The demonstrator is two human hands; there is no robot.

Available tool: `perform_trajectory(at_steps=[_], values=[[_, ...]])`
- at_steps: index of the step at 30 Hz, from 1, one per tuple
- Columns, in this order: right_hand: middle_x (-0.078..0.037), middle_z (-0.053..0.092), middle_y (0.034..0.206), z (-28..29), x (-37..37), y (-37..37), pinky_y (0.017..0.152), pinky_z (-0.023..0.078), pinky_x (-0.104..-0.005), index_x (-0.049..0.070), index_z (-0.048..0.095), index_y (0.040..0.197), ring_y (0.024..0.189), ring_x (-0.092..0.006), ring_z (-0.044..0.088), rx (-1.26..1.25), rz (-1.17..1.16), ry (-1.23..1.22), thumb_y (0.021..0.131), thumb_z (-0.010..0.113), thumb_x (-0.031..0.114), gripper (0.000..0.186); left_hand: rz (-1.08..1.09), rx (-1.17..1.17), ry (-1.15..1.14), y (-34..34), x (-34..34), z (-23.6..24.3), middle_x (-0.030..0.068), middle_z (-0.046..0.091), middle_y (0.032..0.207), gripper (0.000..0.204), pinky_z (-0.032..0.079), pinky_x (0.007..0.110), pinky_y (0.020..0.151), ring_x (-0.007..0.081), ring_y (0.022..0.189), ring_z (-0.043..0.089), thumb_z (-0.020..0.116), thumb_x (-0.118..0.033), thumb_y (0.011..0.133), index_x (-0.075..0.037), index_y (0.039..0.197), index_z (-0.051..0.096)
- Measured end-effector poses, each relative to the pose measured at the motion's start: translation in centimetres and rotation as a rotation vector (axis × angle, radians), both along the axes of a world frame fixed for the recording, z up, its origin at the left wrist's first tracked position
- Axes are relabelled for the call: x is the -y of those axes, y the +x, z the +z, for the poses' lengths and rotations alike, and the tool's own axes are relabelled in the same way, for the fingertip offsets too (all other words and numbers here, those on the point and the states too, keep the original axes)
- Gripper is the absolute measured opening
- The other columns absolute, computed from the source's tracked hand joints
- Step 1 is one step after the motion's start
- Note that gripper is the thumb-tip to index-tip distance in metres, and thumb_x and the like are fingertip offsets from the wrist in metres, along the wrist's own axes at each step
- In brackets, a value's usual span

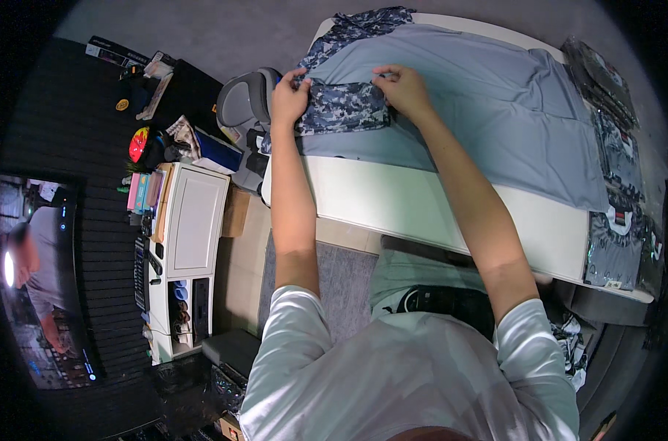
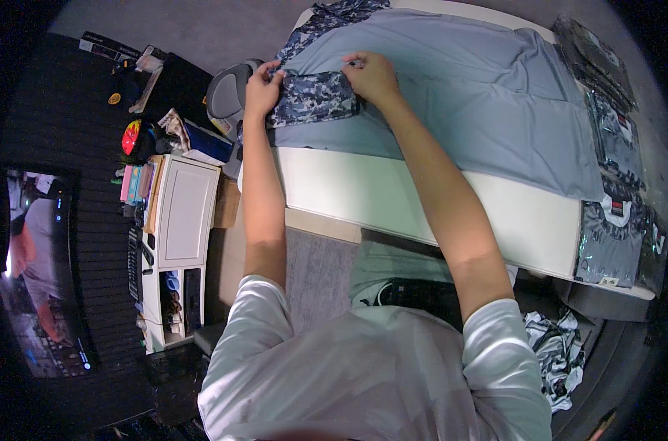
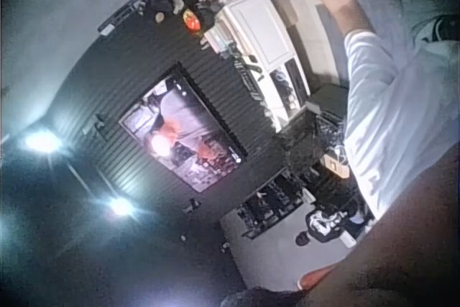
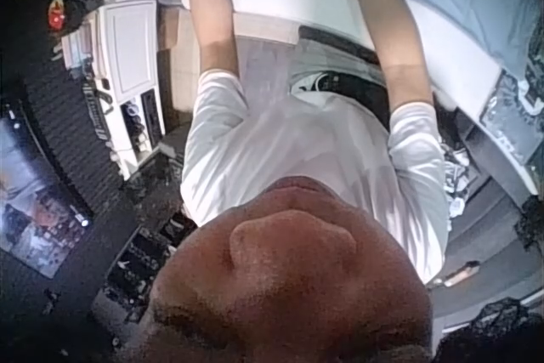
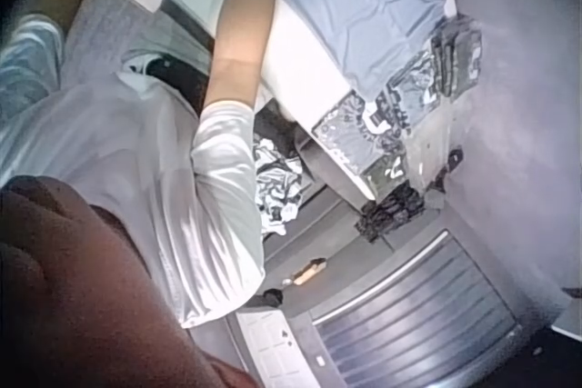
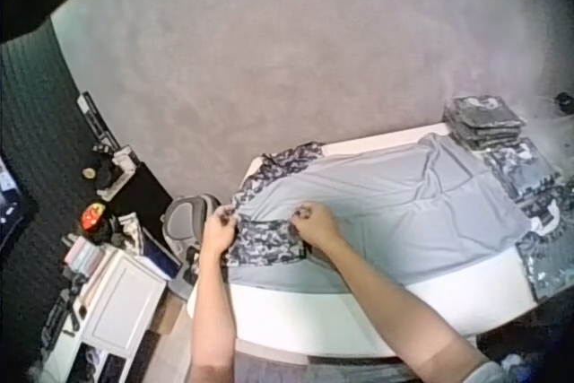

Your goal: Folding a camouflage-patterned shirt and placing it into a clear plastic adhesive bag.

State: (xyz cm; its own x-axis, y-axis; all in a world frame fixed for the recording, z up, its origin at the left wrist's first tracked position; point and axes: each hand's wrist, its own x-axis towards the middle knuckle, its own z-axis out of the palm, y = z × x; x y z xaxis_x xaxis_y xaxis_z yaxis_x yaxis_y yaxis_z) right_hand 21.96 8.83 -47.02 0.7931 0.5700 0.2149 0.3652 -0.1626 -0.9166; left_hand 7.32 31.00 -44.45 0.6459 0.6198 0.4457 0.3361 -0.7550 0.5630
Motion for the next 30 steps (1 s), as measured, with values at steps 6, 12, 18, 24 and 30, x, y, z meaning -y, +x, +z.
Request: perform_trajectory(at_steps=[6,12,18,24,30], values=[[-0.009,0.072,0.095,-1.1,-0.3,0.8,0.05,0.05,-0.0293,0.005,0.073,0.113,0.056,-0.0133,0.063,-0.394,0.06,0.271,0.087,0.07,0.015,0.029,-0.107,0.296,-0.453,1.6,-2.0,-1.6,0.0006,0.07,0.089,0.022,0.047,0.024,0.07,0.0092,0.076,0.058,0.062,-0.012,0.097,-0.005,0.114,0.074],[-0.015,0.07,0.107,-1.2,-0.4,0.3,0.055,0.054,-0.0307,0.003,0.07,0.122,0.061,-0.0156,0.067,-0.317,0.006,0.185,0.085,0.072,0.013,0.038,0.132,0.121,-0.198,1.2,-1.2,-1.8,0.0082,0.074,0.081,0.019,0.05,0.028,0.072,0.0142,0.074,0.065,0.069,-0.016,0.091,-0.006,0.104,0.078],[-0.02,0.066,0.12,0.1,0.9,-0.3,0.062,0.056,-0.0303,-0.004,0.055,0.136,0.069,-0.0179,0.07,-0.277,0.151,0.035,0.081,0.076,0.006,0.06,0.254,0.051,0.044,1.2,-0.3,-0.7,0.0144,0.075,0.084,0.023,0.055,0.036,0.08,0.0281,0.084,0.073,0.075,-0.023,0.084,-0.009,0.103,0.078],[-0.021,0.06,0.127,0.8,2.5,-1.0,0.097,0.049,-0.0383,0.003,0.054,0.14,0.111,-0.0319,0.063,0.13,0.11,-0.018,0.073,0.078,0.007,0.072,0.215,-0.101,0.031,0.4,-0.5,0.6,0.0199,0.072,0.109,0.043,0.051,0.041,0.092,0.0345,0.105,0.068,0.077,-0.038,0.082,-0.008,0.114,0.073],[-0.021,0.053,0.128,0.9,3.8,-2.6,0.098,0.05,-0.0441,0.003,0.058,0.134,0.11,-0.0398,0.061,0.415,0.04,-0.168,0.078,0.071,0.014,0.059,0.084,-0.231,0.078,-0.3,0.0,-0.1,0.0213,0.067,0.113,0.047,0.049,0.042,0.096,0.0352,0.109,0.063,0.075,-0.042,0.082,-0.011,0.117,0.071]])
